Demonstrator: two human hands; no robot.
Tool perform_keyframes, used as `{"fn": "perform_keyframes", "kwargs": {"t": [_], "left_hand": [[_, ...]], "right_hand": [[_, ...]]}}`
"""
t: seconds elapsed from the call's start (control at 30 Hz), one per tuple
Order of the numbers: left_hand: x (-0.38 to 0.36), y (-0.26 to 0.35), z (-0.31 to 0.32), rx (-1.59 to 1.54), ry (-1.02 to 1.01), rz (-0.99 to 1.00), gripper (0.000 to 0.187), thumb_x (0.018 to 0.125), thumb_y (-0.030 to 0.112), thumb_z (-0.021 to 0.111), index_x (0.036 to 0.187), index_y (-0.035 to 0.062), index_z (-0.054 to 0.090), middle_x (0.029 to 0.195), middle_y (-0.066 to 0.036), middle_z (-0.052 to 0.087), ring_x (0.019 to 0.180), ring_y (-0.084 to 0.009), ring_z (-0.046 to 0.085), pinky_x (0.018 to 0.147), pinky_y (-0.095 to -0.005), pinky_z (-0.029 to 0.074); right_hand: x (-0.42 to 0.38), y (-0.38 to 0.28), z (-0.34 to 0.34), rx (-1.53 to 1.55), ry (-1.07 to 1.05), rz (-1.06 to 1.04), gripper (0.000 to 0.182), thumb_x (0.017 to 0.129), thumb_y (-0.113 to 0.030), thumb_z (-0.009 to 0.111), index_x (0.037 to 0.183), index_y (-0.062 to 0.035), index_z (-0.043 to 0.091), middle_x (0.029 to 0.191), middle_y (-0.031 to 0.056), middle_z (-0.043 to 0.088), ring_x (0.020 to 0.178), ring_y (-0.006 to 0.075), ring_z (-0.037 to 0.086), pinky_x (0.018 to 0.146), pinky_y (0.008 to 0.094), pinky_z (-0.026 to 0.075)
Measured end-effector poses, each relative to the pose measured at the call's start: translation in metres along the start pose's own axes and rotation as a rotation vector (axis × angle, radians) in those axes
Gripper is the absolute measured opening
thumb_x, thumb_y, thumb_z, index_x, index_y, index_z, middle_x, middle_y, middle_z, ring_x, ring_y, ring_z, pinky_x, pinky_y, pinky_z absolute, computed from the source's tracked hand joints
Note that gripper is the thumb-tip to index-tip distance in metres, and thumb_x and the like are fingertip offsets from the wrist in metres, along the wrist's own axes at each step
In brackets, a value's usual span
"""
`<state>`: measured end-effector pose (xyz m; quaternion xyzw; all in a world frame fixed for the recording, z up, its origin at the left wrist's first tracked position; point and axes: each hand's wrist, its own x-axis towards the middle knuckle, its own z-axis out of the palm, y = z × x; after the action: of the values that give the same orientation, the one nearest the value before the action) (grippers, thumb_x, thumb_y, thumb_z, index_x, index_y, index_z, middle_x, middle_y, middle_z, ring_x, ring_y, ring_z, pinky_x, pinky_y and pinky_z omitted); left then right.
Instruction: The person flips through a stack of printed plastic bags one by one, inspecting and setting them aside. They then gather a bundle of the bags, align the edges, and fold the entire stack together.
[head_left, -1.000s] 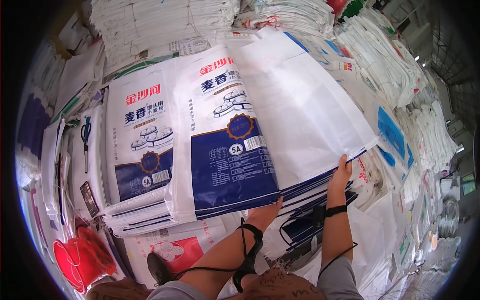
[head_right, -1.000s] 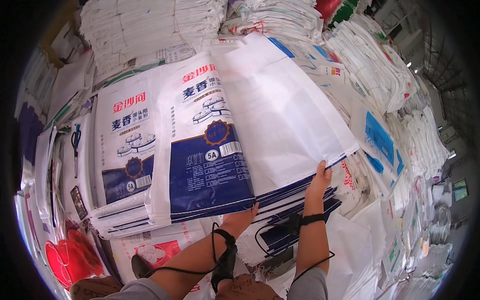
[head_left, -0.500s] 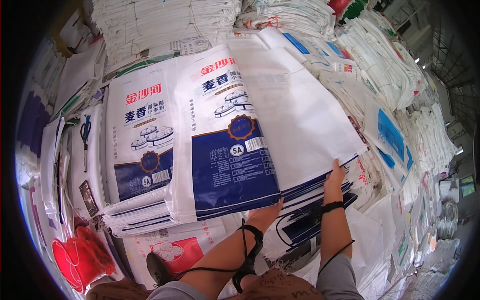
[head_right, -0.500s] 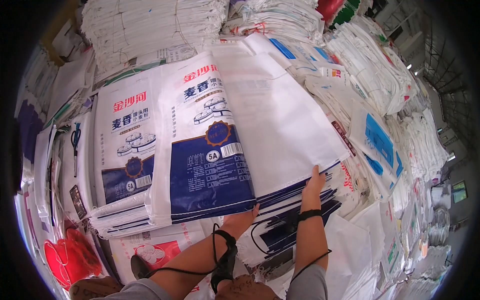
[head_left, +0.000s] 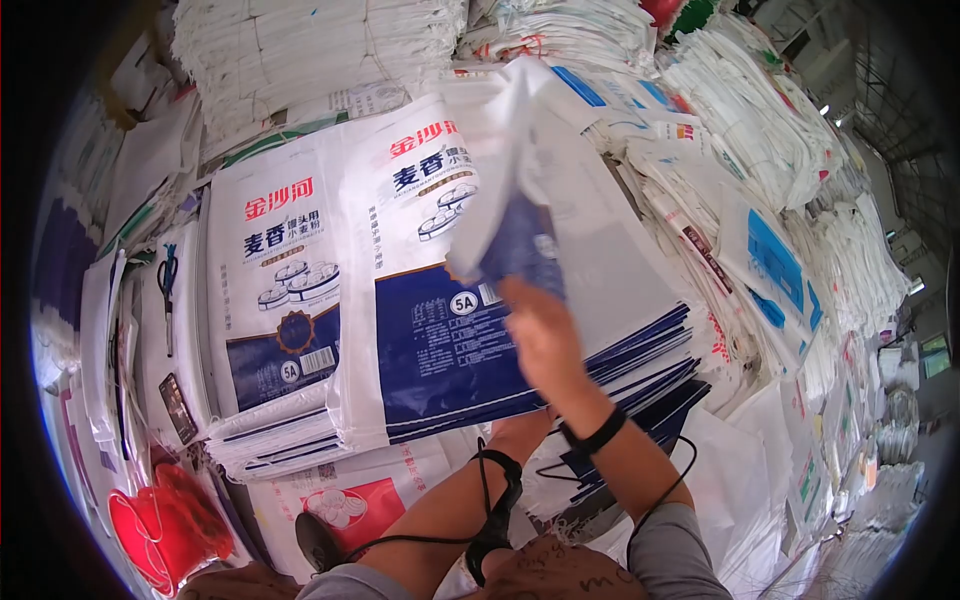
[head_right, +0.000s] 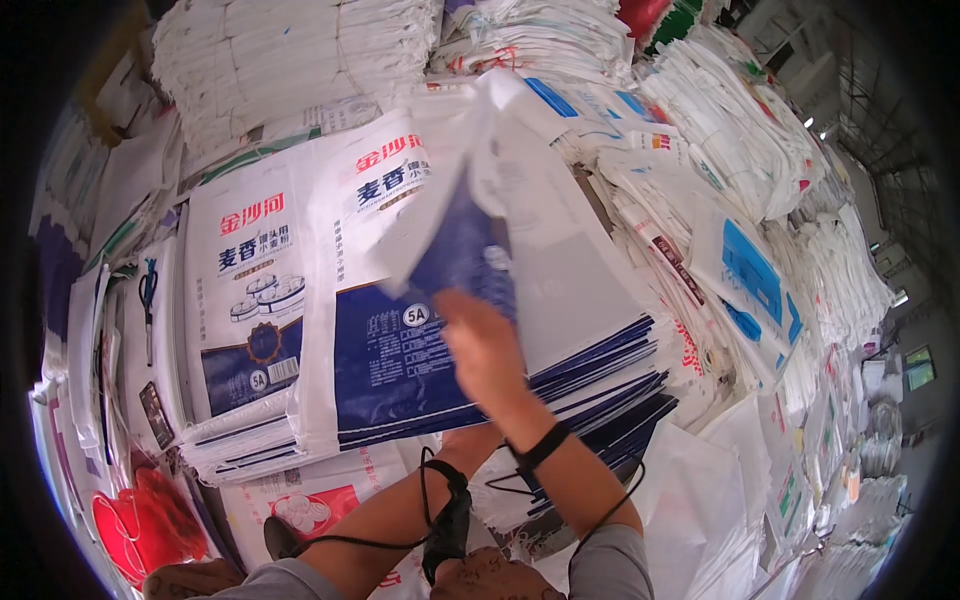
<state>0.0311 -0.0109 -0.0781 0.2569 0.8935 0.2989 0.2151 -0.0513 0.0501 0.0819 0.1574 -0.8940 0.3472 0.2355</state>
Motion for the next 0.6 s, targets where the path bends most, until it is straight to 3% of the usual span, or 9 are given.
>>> {"fn": "perform_keyframes", "kwargs": {"t": [0.03,0.07,0.1,0.13,0.2,0.3,0.6], "left_hand": [[0.001,-0.004,0.004,-0.177,-0.164,0.017,0.057,0.098,0.045,0.045,0.144,0.0118,0.044,0.147,-0.016,0.046,0.138,-0.0335,0.040,0.114,-0.0475,0.029],[-0.002,-0.005,0.001,-0.185,-0.196,0.022,0.057,0.098,0.045,0.044,0.144,0.0116,0.044,0.147,-0.016,0.046,0.138,-0.0336,0.039,0.114,-0.0476,0.029],[-0.004,-0.002,0.002,-0.127,-0.156,0.019,0.057,0.098,0.045,0.044,0.144,0.0115,0.044,0.147,-0.016,0.046,0.139,-0.0336,0.039,0.114,-0.0476,0.029],[-0.007,0.001,0.000,-0.075,-0.117,0.020,0.057,0.098,0.045,0.044,0.145,0.0113,0.043,0.147,-0.016,0.046,0.139,-0.0337,0.039,0.115,-0.0476,0.029],[-0.008,0.004,0.000,-0.019,-0.059,0.016,0.057,0.099,0.045,0.044,0.145,0.0110,0.043,0.147,-0.015,0.046,0.139,-0.0339,0.038,0.115,-0.0476,0.028],[-0.009,0.006,-0.004,0.038,0.008,0.008,0.057,0.099,0.044,0.043,0.145,0.0105,0.042,0.148,-0.015,0.045,0.140,-0.0341,0.037,0.115,-0.0477,0.027],[-0.010,0.009,-0.005,0.064,0.056,-0.002,0.058,0.099,0.044,0.041,0.145,0.0092,0.041,0.148,-0.015,0.044,0.142,-0.0348,0.034,0.117,-0.0478,0.025]], "right_hand": [[-0.006,-0.010,0.016,-0.046,-0.087,-0.080,0.040,0.084,-0.007,0.064,0.124,-0.0057,0.062,0.120,0.0181,0.065,0.111,0.0351,0.061,0.094,0.0444,0.048],[-0.016,-0.024,0.025,-0.063,-0.179,-0.136,0.047,0.083,-0.012,0.068,0.129,-0.0097,0.060,0.128,0.0168,0.061,0.115,0.0348,0.059,0.094,0.0457,0.047],[-0.027,-0.030,0.039,-0.064,-0.255,-0.165,0.049,0.085,-0.016,0.067,0.133,-0.0129,0.057,0.134,0.0134,0.057,0.120,0.0337,0.056,0.095,0.0453,0.047],[-0.035,-0.038,0.043,-0.062,-0.254,-0.166,0.049,0.085,-0.016,0.067,0.133,-0.0129,0.057,0.134,0.0134,0.057,0.120,0.0337,0.056,0.095,0.0453,0.047],[-0.047,-0.051,0.048,-0.012,-0.497,-0.270,0.045,0.088,-0.019,0.063,0.132,-0.0143,0.058,0.135,0.0101,0.057,0.125,0.0309,0.052,0.098,0.0442,0.045],[-0.065,-0.048,0.055,0.003,-0.639,-0.298,0.041,0.092,-0.021,0.059,0.132,-0.0144,0.059,0.136,0.0078,0.057,0.129,0.0292,0.048,0.101,0.0434,0.042],[-0.069,-0.041,0.064,0.057,-0.688,-0.290,0.036,0.094,-0.023,0.058,0.128,-0.0120,0.062,0.137,0.0100,0.057,0.130,0.0300,0.048,0.104,0.0447,0.040]]}}
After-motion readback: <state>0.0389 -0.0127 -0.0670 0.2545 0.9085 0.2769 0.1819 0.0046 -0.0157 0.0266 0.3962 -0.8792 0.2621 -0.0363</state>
